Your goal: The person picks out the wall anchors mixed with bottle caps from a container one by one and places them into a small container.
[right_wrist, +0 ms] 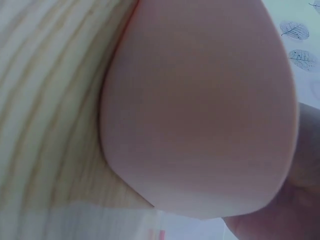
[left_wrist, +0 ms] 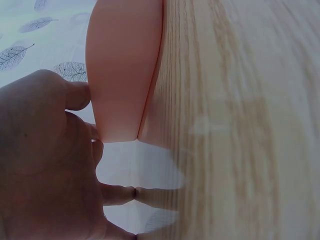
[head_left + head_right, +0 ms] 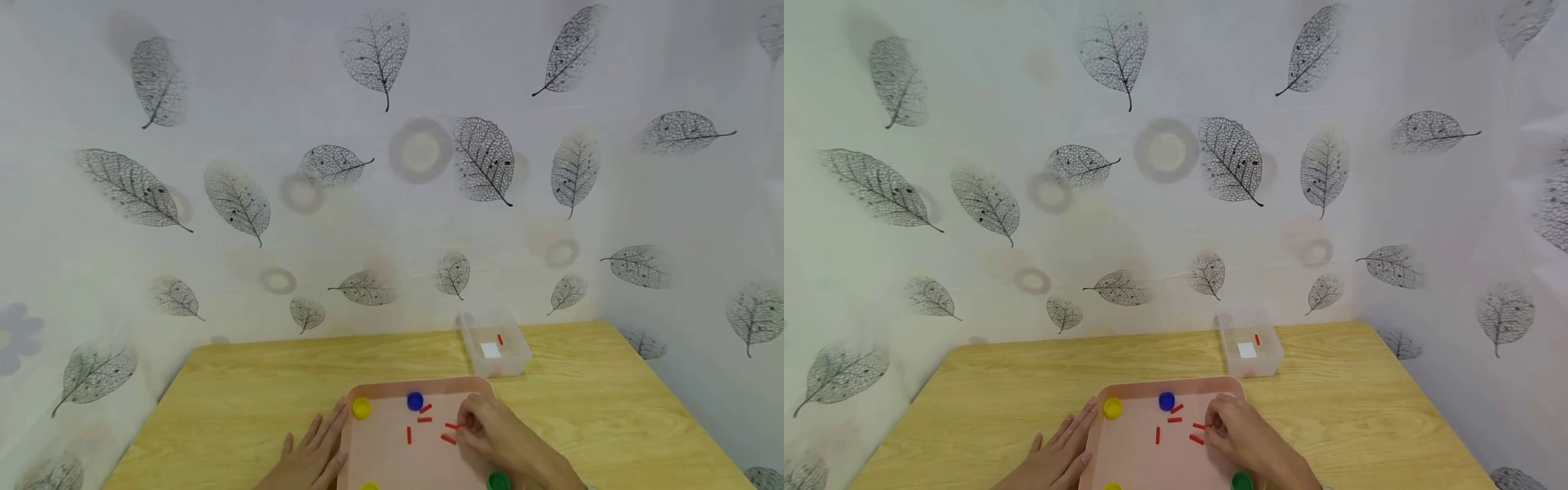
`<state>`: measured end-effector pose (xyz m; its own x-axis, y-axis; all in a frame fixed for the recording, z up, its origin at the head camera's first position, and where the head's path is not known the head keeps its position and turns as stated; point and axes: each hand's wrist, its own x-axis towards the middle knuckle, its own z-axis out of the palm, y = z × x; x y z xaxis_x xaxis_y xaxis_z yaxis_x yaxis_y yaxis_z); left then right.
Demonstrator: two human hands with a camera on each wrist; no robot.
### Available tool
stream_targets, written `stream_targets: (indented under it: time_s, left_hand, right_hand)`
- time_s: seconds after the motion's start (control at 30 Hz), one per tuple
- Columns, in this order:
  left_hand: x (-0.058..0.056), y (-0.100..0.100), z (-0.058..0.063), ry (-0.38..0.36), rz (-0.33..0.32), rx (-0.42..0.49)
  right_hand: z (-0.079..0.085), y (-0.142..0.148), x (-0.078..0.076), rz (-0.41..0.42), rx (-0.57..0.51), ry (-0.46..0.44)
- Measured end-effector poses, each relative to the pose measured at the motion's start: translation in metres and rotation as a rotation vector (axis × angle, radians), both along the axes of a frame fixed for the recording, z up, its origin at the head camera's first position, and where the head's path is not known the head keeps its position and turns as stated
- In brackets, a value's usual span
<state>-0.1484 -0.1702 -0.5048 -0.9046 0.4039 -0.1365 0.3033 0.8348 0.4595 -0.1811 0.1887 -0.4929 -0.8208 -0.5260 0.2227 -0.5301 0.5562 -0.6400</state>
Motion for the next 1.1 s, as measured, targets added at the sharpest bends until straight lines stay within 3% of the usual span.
stream_targets:
  time_s: [0.23, 0.47, 0.6, 0.87, 1.1]
  left_hand:
    - [-0.001, 0.001, -0.001, 0.002, 0.005, -0.001]
    - [-0.001, -0.001, -0.002, -0.006, 0.001, 0.016]
    - [-0.002, -0.001, -0.004, 0.001, 0.005, 0.006]
    - [-0.002, 0.000, -0.008, 0.020, 0.013, -0.009]
    - [-0.004, 0.000, -0.008, 0.013, 0.018, -0.025]
  right_hand:
    - [0.008, 0.005, 0.000, -0.002, -0.041, 0.040]
    - [0.017, 0.010, -0.004, -0.021, -0.081, 0.220]
    - [0.021, 0.015, -0.006, -0.053, -0.083, 0.274]
    - [0.034, 0.022, -0.011, -0.103, -0.090, 0.204]
    - [0.045, 0.030, -0.019, -0.175, -0.085, 0.282]
